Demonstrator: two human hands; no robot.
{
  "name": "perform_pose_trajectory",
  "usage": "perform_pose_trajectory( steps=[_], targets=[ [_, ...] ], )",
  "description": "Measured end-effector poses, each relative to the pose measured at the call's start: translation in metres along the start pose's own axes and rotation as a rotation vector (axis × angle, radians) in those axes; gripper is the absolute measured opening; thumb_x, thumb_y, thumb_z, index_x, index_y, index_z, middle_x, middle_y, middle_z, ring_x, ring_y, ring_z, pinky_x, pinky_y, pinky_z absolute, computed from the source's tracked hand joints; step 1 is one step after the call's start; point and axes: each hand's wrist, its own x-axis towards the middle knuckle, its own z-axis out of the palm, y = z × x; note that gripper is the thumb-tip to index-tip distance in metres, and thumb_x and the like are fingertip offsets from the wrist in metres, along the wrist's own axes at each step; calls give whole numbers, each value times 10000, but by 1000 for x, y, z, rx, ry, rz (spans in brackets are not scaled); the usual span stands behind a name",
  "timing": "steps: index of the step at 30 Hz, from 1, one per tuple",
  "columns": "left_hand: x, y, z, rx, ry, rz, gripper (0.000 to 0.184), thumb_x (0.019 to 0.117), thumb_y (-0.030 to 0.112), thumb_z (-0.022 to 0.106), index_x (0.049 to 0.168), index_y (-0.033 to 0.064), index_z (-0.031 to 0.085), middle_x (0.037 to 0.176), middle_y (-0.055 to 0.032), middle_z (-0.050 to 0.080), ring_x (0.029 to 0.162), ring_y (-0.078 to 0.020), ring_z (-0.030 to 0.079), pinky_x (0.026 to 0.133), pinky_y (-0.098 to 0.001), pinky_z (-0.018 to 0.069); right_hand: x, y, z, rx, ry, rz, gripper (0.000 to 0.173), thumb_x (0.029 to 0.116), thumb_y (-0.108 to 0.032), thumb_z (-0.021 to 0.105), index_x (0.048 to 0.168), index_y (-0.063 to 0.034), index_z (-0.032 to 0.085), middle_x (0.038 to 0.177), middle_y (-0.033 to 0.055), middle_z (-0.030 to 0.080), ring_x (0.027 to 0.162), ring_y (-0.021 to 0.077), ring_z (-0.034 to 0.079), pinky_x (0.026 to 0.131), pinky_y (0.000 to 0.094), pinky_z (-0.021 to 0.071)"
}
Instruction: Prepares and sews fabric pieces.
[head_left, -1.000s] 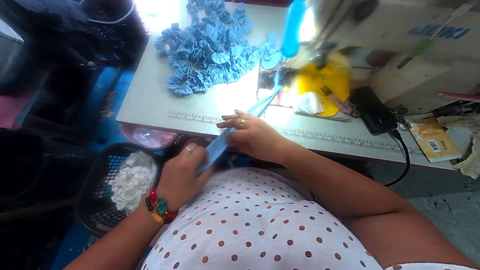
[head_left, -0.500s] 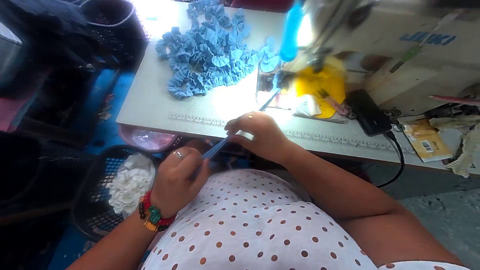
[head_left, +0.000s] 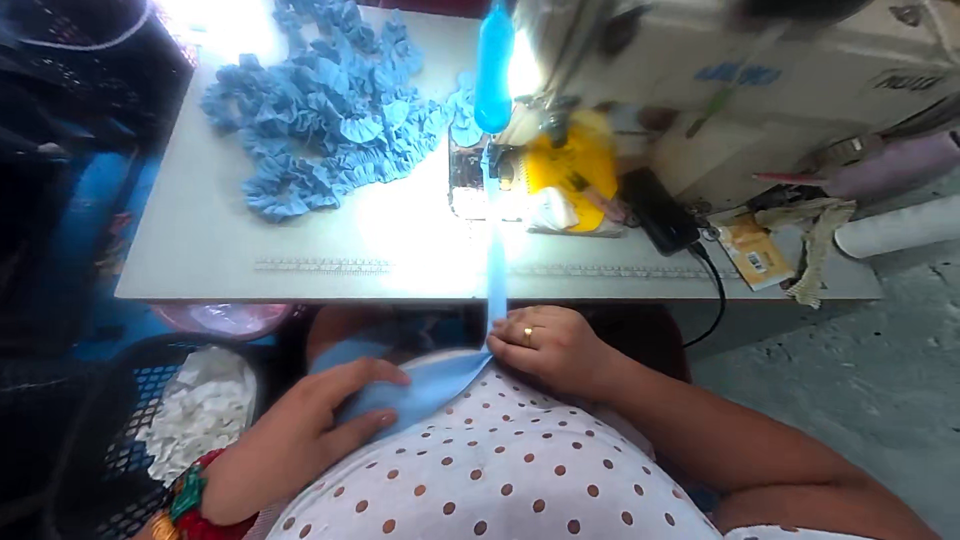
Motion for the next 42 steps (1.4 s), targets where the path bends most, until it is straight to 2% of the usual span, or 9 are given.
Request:
perform_pose_trajectory(
  steps=[7, 15, 19, 22, 25, 29, 36, 39, 42],
  targets=[
    [8, -23, 10, 85, 143, -69, 241, 995, 319, 594, 1113, 170, 742, 1074, 31, 722, 978, 11, 643, 889, -181, 517, 17, 55, 12, -26, 112, 15, 182, 963, -28, 603, 971, -54, 783, 962, 121, 778, 1000, 244, 759, 921, 391, 608],
    [38, -23, 24, -17, 540, -291, 421, 940, 260, 687, 1325, 114, 598, 1062, -7, 724, 855, -48, 699, 749, -256, 598, 53, 109, 12, -145, 88, 112, 207, 947, 24, 581, 992, -45, 771, 987, 174, 768, 902, 337, 758, 748, 480, 615],
    [59, -20, 34, -401, 607, -370, 118, 949, 49, 670, 1064, 43, 644, 878, -43, 731, 735, -135, 734, 700, -304, 642, 65, 126, 14, -205, 37, 276, 218, 978, -32, 568, 1047, -63, 772, 1067, 177, 763, 1007, 353, 747, 816, 519, 603],
    [61, -10, 38, -489, 638, -378, 72, 954, 25, 657, 1025, 35, 658, 826, -70, 736, 686, -171, 738, 653, -316, 647, 74, 106, 16, -162, 41, 363, 252, 995, -55, 546, 1155, -57, 741, 1247, 168, 717, 1269, 366, 631, 1092, 524, 489],
    [58, 2, 36, -498, 668, -333, 92, 936, 20, 662, 1017, 55, 639, 807, -39, 724, 664, -138, 726, 637, -288, 640, 79, 45, 21, 123, 132, 169, 257, 939, -164, 651, 1165, -79, 739, 1369, 184, 634, 1379, 384, 517, 1169, 602, 371],
    [52, 8, 37, -428, 687, -185, 131, 885, 30, 709, 981, 86, 641, 797, 4, 716, 649, -99, 706, 620, -259, 624, 90, -6, 24, 253, 171, -53, 143, 1002, -157, 639, 1063, -105, 757, 1300, 140, 682, 1391, 333, 525, 1200, 595, 343],
    [47, 11, 35, -128, 691, -25, 105, 917, 124, 716, 1013, 81, 714, 891, 35, 707, 727, -46, 674, 667, -229, 598, 107, -10, 10, 423, 261, -31, 107, 946, -89, 685, 888, -43, 762, 1057, 88, 769, 1178, 242, 685, 1160, 492, 435],
    [49, 18, 35, -256, 684, -35, 84, 918, 76, 702, 1002, 77, 699, 835, 31, 724, 700, -66, 703, 661, -248, 622, 105, -10, 6, 439, 260, -39, 107, 956, -83, 674, 969, -25, 763, 1066, 98, 765, 1149, 221, 701, 1129, 454, 481],
    [52, 23, 32, -439, 681, -82, 62, 942, 57, 686, 997, 82, 680, 814, 13, 711, 685, -87, 698, 658, -260, 621, 100, -6, -2, 373, 172, -92, 181, 961, -68, 616, 1061, -66, 767, 1241, 118, 718, 1295, 267, 614, 1183, 544, 391]
  ],
)
